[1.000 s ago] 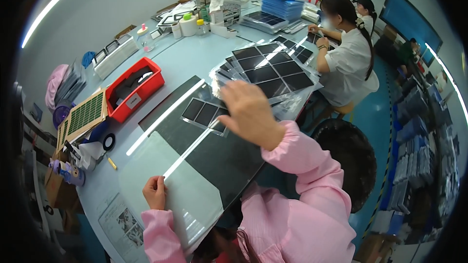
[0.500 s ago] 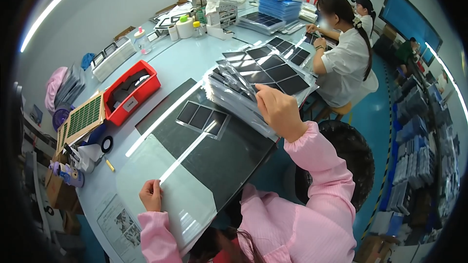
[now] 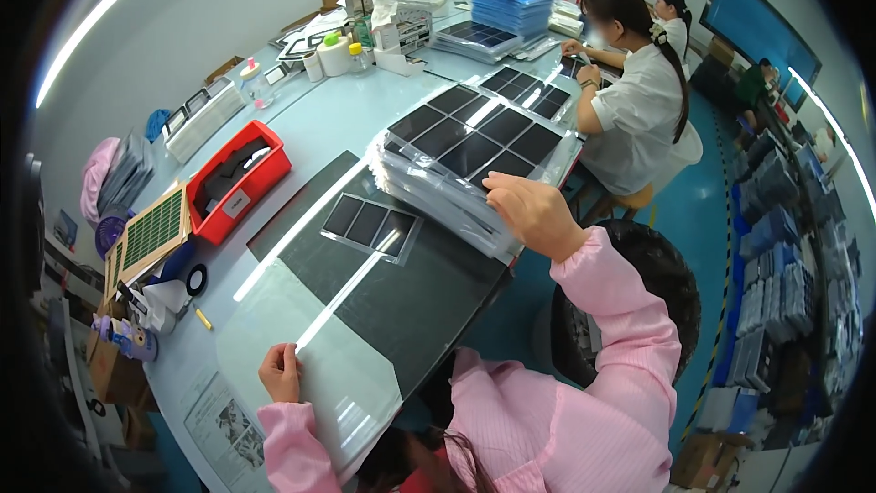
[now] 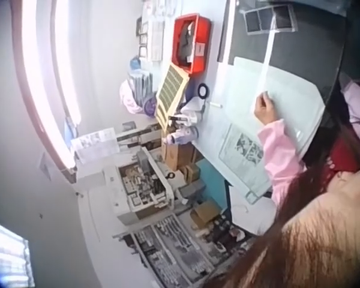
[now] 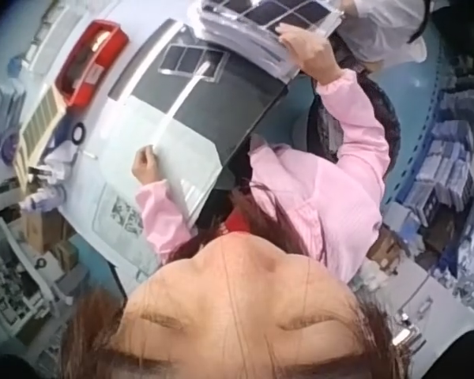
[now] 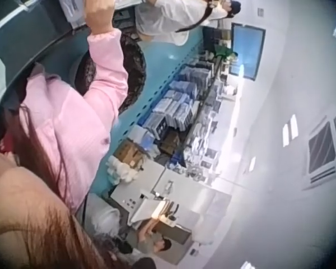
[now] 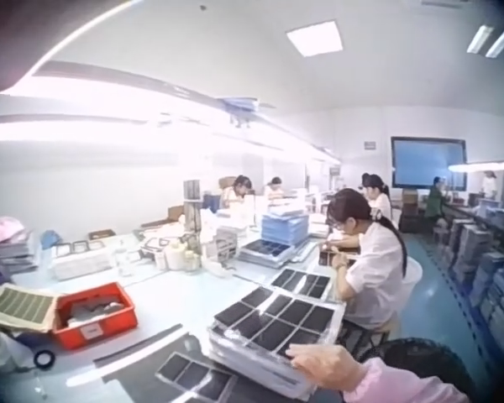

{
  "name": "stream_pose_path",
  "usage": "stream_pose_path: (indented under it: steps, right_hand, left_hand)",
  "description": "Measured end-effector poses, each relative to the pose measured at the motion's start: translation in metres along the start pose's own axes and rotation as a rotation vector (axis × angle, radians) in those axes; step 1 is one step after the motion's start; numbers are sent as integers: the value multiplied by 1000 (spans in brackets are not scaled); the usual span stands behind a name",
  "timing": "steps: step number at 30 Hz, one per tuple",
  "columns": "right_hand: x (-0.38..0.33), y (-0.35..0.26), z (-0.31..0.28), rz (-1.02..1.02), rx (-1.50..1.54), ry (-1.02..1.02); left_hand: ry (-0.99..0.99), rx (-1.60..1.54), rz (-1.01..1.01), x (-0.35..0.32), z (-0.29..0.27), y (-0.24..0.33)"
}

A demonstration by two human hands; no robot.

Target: Applying small adhesive components and labels to solar cell units at a factory workbench.

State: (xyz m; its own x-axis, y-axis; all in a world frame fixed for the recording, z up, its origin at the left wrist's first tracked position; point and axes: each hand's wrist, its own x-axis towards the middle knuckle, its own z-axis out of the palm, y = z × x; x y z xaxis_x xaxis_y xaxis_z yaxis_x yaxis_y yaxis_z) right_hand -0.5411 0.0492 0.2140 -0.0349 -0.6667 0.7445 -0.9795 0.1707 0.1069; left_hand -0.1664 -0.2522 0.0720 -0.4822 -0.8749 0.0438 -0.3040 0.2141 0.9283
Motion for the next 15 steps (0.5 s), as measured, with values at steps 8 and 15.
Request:
stream_pose_path:
  steps: [8,15]
  right_hand:
    - [-8,-13,7,103,131,65]
    - [-47,6,13,874,642,632]
  left_hand:
    - [-17,32,66,-2,0,-8]
    - [-11,32,51,-3,0,-6]
